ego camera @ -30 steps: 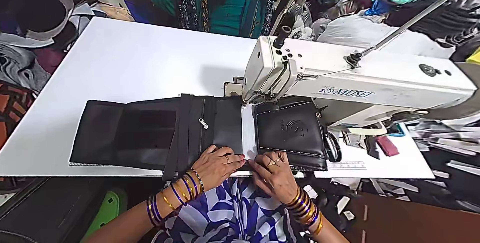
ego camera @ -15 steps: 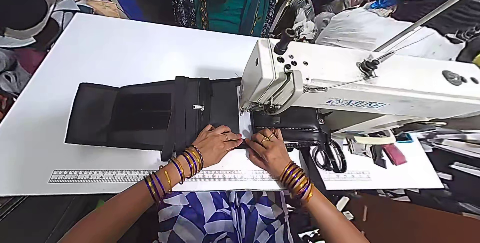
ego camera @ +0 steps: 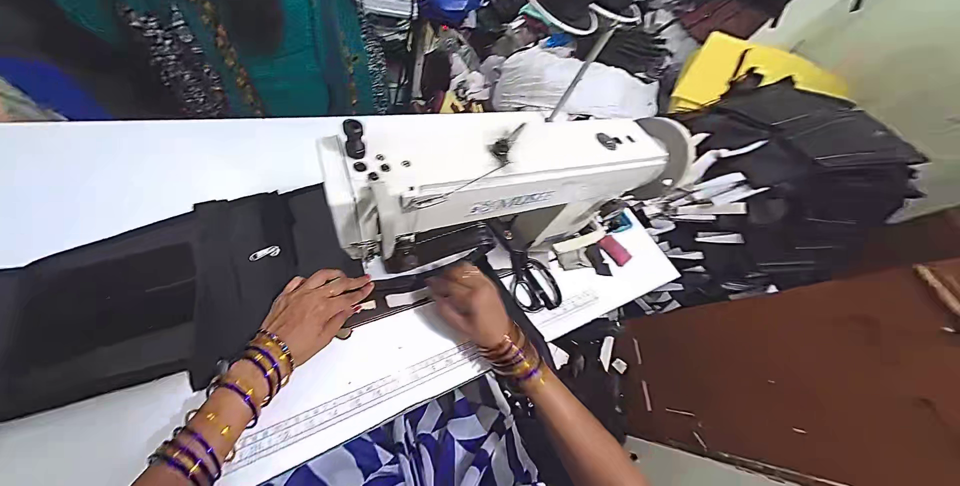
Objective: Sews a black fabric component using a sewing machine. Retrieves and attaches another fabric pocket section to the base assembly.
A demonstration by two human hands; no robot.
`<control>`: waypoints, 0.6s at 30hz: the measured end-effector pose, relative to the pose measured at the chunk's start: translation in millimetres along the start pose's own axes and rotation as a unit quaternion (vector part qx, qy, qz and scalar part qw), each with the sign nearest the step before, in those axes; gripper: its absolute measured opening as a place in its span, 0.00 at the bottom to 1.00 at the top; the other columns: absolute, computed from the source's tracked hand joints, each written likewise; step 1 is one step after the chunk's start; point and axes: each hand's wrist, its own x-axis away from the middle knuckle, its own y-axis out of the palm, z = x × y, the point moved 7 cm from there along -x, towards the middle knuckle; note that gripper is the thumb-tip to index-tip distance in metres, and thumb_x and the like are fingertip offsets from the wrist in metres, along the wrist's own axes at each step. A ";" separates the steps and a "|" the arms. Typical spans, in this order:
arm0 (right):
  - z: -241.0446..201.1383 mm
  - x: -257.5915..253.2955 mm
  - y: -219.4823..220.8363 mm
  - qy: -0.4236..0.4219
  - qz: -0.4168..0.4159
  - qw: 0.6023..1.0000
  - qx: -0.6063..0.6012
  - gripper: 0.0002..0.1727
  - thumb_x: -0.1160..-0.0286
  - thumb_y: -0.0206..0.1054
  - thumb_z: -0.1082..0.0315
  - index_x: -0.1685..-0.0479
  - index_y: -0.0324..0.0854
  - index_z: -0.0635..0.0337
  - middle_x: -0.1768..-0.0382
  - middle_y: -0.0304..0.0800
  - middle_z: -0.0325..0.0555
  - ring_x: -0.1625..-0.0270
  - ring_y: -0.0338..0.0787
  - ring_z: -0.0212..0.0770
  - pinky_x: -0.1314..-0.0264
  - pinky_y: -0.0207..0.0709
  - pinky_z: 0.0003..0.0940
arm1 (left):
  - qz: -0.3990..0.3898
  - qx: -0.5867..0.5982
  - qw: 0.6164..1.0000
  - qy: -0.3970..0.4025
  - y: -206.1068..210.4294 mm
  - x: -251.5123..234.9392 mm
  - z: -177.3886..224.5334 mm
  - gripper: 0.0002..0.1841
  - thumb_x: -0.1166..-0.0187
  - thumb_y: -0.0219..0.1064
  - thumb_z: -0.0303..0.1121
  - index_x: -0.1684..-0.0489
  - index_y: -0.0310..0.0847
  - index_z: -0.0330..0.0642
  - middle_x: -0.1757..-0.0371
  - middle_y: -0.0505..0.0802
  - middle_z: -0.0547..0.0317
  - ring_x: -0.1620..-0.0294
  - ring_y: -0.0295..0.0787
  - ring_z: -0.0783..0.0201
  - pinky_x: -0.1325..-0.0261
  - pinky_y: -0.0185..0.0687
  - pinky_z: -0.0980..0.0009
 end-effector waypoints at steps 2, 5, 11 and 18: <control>48.4 33.2 -68.2 0.189 0.088 0.972 0.106 0.11 0.33 0.65 0.75 0.64 0.92 0.73 0.62 0.95 0.62 0.57 0.96 0.56 0.49 0.87 0.50 | 0.011 -0.002 1.000 -0.001 2.2 0.2 -1.2 0.22 0.18 0.52 0.38 0.40 0.94 0.48 0.35 0.94 0.57 0.34 0.89 0.40 0.48 0.78 0.39; 130.7 79.6 -136.9 0.427 0.075 0.881 0.190 0.16 0.22 0.67 0.71 0.46 0.88 0.75 0.48 0.91 0.72 0.44 0.92 0.66 0.37 0.79 0.60 | 0.004 0.006 1.000 -0.009 1.1 1.3 1.2 0.22 0.17 0.52 0.37 0.41 0.94 0.46 0.34 0.94 0.55 0.33 0.88 0.37 0.47 0.77 0.37; 185.7 84.8 -140.0 0.506 0.053 0.847 0.155 0.22 0.31 0.79 0.64 0.43 0.87 0.72 0.39 0.84 0.76 0.33 0.82 0.70 0.26 0.69 0.64 | 0.012 0.004 1.000 -0.028 0.0 1.8 3.1 0.20 0.17 0.54 0.34 0.39 0.93 0.46 0.33 0.93 0.55 0.32 0.87 0.38 0.43 0.76 0.38; 139.2 89.6 -142.8 0.390 0.182 0.895 0.117 0.13 0.29 0.72 0.73 0.55 0.89 0.78 0.50 0.88 0.76 0.51 0.89 0.60 0.43 0.79 0.48 | -0.062 -0.004 0.995 -0.076 -3.8 -3.0 9.7 0.18 0.14 0.59 0.30 0.31 0.87 0.44 0.26 0.88 0.52 0.24 0.81 0.39 0.33 0.73 0.35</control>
